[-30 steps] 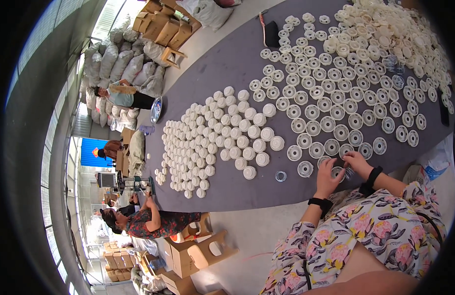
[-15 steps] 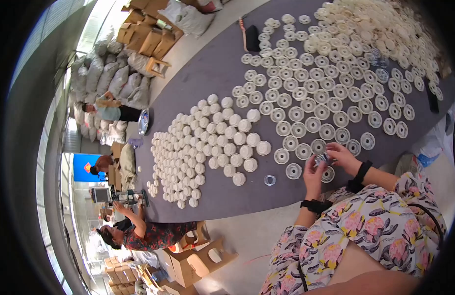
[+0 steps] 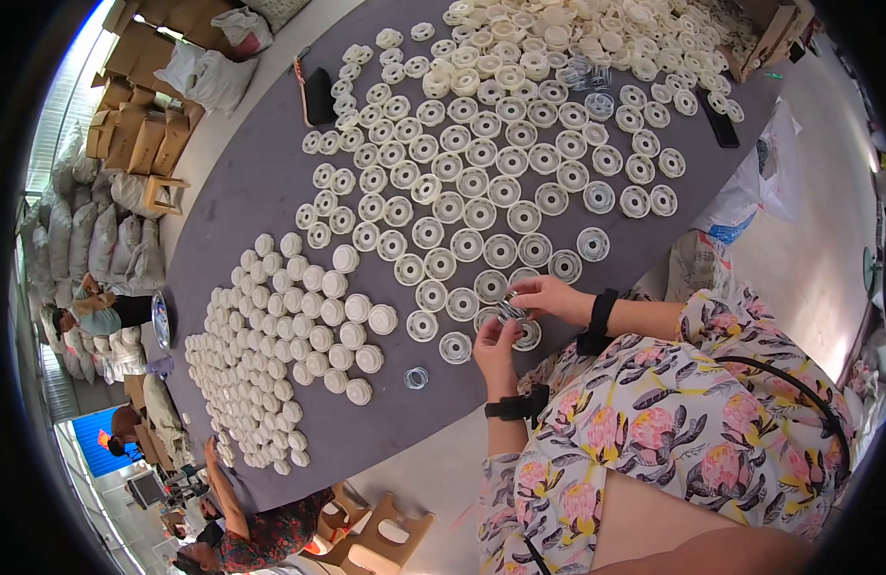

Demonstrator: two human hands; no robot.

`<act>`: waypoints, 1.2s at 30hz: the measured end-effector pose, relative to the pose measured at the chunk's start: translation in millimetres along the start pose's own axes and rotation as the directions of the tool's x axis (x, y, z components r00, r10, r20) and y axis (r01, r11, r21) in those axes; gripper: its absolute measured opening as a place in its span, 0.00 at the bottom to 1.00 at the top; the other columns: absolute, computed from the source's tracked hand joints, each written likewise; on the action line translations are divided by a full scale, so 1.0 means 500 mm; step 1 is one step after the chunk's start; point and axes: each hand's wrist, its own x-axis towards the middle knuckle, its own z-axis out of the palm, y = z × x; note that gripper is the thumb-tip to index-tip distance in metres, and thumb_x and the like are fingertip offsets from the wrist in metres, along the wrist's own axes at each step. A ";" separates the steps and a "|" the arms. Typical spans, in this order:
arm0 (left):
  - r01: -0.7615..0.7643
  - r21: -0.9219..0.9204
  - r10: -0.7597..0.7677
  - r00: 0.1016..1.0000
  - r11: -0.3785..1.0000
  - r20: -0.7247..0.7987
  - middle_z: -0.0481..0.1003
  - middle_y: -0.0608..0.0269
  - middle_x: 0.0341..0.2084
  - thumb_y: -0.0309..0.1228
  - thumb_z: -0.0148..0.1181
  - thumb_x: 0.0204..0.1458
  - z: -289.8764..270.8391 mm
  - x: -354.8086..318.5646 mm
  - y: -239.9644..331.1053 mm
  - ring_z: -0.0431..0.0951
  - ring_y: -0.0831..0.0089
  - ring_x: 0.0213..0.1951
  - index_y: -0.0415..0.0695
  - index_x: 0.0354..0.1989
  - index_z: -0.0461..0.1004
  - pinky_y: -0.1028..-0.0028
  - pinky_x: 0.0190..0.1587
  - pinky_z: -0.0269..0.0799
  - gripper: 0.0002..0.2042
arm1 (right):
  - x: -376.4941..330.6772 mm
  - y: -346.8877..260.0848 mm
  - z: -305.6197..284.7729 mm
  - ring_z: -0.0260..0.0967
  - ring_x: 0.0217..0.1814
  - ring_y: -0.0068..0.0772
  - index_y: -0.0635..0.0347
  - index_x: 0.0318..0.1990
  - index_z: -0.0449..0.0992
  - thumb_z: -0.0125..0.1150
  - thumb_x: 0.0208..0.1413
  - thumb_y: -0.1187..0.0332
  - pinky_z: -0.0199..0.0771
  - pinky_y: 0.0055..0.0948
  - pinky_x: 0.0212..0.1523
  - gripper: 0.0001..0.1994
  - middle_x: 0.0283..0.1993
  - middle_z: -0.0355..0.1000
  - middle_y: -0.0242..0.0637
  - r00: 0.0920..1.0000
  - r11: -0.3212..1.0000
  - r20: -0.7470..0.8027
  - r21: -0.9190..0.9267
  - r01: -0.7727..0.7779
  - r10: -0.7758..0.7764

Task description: The person sorts white plastic caps on a table and then inserts metal springs into the center of each cap one at a time.

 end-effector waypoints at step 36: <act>-0.092 0.613 0.509 0.659 0.785 -0.554 0.69 0.50 0.41 0.28 0.58 0.47 -0.215 0.056 -0.028 0.71 0.64 0.42 0.33 0.50 0.61 0.67 0.46 0.67 0.23 | 0.020 -0.027 -0.117 0.66 0.46 0.39 0.53 0.46 0.70 0.57 0.47 0.65 0.66 0.37 0.46 0.16 0.42 0.69 0.39 0.891 0.401 0.054 -0.880 0.256 -0.450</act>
